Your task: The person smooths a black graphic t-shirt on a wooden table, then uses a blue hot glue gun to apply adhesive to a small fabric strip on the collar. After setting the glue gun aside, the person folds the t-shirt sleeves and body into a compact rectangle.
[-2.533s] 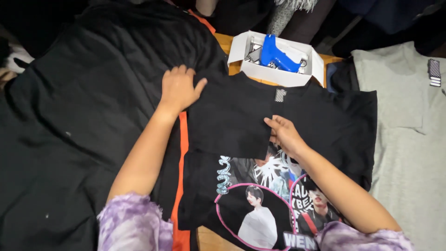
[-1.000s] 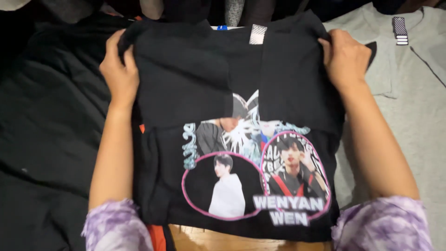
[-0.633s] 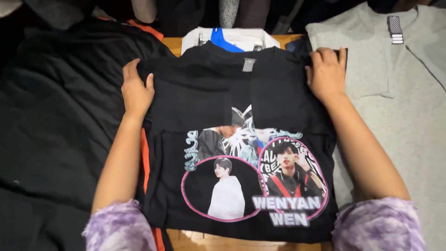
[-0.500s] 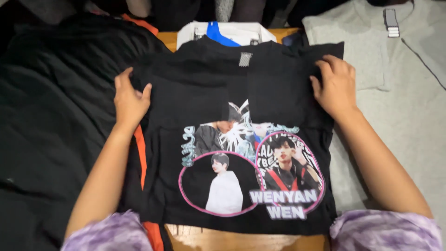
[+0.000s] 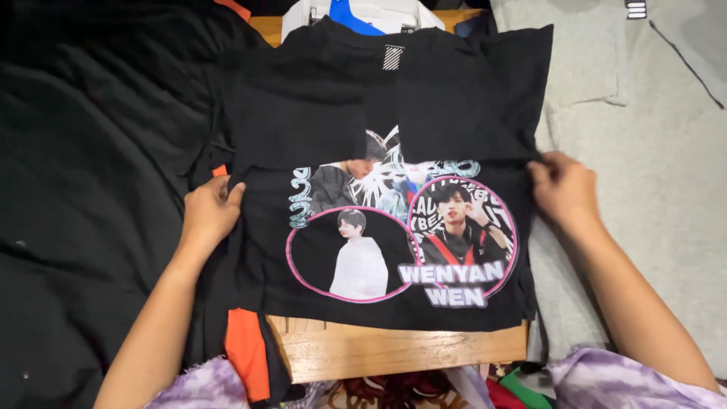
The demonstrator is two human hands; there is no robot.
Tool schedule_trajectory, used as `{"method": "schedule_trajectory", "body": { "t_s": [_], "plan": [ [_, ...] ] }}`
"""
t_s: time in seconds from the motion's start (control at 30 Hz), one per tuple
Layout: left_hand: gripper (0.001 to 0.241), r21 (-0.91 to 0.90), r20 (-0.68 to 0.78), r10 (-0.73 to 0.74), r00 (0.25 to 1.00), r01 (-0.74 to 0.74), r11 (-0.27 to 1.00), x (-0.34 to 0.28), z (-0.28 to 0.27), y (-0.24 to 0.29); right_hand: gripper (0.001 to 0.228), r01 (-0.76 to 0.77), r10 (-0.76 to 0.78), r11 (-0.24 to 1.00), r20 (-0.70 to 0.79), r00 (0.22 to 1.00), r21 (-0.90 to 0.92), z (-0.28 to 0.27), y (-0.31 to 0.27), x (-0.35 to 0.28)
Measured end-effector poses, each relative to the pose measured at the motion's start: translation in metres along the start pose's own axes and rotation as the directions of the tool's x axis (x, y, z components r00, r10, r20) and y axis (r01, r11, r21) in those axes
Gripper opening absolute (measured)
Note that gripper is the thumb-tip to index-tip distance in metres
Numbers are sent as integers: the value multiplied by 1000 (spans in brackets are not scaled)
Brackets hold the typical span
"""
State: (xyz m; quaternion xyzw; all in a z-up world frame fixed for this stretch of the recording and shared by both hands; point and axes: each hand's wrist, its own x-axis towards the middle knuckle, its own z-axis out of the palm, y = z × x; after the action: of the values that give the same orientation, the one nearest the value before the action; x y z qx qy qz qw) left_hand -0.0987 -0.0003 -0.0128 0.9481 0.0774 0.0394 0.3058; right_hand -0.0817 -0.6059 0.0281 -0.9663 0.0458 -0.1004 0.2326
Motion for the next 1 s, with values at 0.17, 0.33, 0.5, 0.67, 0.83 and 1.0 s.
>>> {"method": "schedule_trajectory", "body": {
  "t_s": [0.17, 0.33, 0.5, 0.67, 0.83, 1.0],
  "plan": [
    [24, -126, -32, -114, 993, 109, 986, -12, -9, 10, 21, -325, 327, 874, 57, 943, 362, -3, 18, -8],
    [35, -328, 222, -277, 935, 339, 882, -28, -34, 29, 13, -546, 344, 649, 435, 832, 530, -23, -15, -48],
    [31, -698, 246, -165, 955, 293, 654, -29, -30, 11, 10, -410, 332, 592, 254, 908, 693, -31, 21, -50],
    [21, -516, 590, -17, 807, 393, 761, -50, -47, 10, 29, -494, 263, 744, 483, 835, 450, -53, -5, -76],
    [40, -484, 565, 94, 820, 237, 843, -56, -51, -34, 17, -512, 249, 568, 459, 853, 644, -46, 40, -68],
    [24, -840, 216, -31, 976, 202, 504, -39, -66, -20, 17, -412, 325, 618, 259, 909, 669, -74, -4, -30]
  ]
}}
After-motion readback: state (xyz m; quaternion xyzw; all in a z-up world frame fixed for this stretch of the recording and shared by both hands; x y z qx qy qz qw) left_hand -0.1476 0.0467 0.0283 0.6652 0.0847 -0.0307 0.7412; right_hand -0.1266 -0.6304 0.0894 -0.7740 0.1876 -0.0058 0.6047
